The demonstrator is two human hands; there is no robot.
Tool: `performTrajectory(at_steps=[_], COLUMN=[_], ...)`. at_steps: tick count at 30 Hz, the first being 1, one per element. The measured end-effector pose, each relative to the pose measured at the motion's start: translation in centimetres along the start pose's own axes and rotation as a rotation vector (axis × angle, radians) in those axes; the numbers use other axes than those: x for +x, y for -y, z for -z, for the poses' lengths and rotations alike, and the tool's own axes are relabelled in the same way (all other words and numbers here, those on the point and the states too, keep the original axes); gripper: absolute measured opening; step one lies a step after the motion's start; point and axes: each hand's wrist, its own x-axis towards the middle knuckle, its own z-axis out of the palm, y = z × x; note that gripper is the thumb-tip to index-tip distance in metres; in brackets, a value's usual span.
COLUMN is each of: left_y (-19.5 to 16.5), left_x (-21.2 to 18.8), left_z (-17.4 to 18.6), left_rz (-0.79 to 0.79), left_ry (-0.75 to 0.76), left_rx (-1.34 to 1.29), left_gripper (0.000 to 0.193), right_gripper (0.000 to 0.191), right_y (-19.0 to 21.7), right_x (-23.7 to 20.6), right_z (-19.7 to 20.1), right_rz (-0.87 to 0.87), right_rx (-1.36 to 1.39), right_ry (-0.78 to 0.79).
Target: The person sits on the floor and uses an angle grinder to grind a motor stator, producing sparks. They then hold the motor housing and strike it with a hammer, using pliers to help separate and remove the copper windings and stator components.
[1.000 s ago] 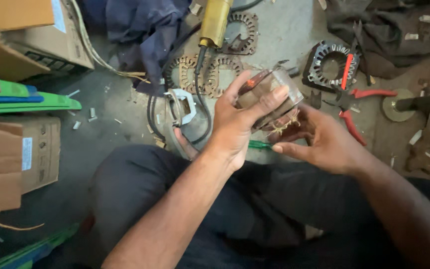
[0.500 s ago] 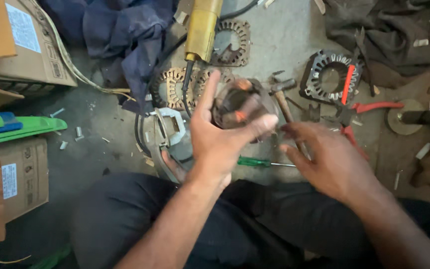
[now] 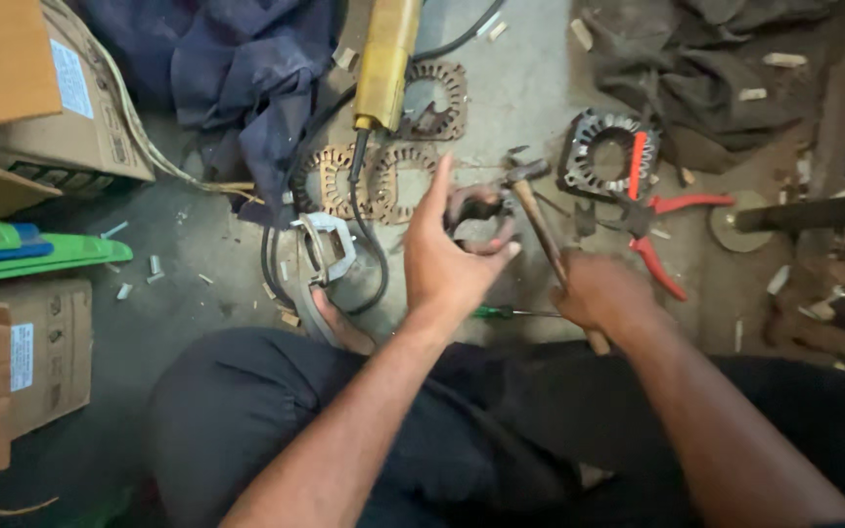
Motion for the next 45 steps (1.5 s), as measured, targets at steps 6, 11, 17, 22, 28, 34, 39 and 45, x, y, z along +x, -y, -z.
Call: performTrajectory(at_steps=[6, 11, 17, 22, 28, 34, 39, 45], left_y=[2.6, 4.6, 7.0, 6.0, 2.4, 1.9, 4.9, 5.8], left_x=[-1.3, -1.6, -0.3, 0.6, 5.3, 16.3, 20.5, 23.0], left_z=[-0.2, -1.5, -3.5, -3.3, -0.6, 5.8, 6.9, 5.3], left_rz=[-0.059, -0.194, -0.182, -0.162, -0.632, -0.157, -0.043, 0.23], left_ry=[-0.013, 0.035, 0.086, 0.155, 0.189, 0.003, 0.05, -0.039], left_rx=[0.289, 0.463, 0.504, 0.598, 0.83, 1.095, 0.924, 0.919], left_gripper=[0.101, 0.087, 0.093, 0.11, 0.106, 0.106, 0.11, 0.098], right_gripper=[0.042, 0.045, 0.047, 0.048, 0.074, 0.055, 0.047, 0.04], right_y=[-1.7, -3.8, -7.9, -10.4, -9.7, -4.0, 0.1, 0.3], right_x=[-0.5, -3.3, -6.3, -3.4, -0.6, -3.7, -3.2, -0.5], right_z=[1.6, 6.5, 9.8, 9.6, 8.6, 10.1, 11.5, 11.8], right_rz=[-0.065, 0.037, -0.017, -0.109, -0.041, 0.233, 0.265, 0.328], right_rx=[0.123, 0.163, 0.168, 0.13, 0.15, 0.269, 0.399, 0.413], right_ry=[-0.25, -0.265, -0.615, -0.648, -0.744, -0.91, -0.82, -0.832])
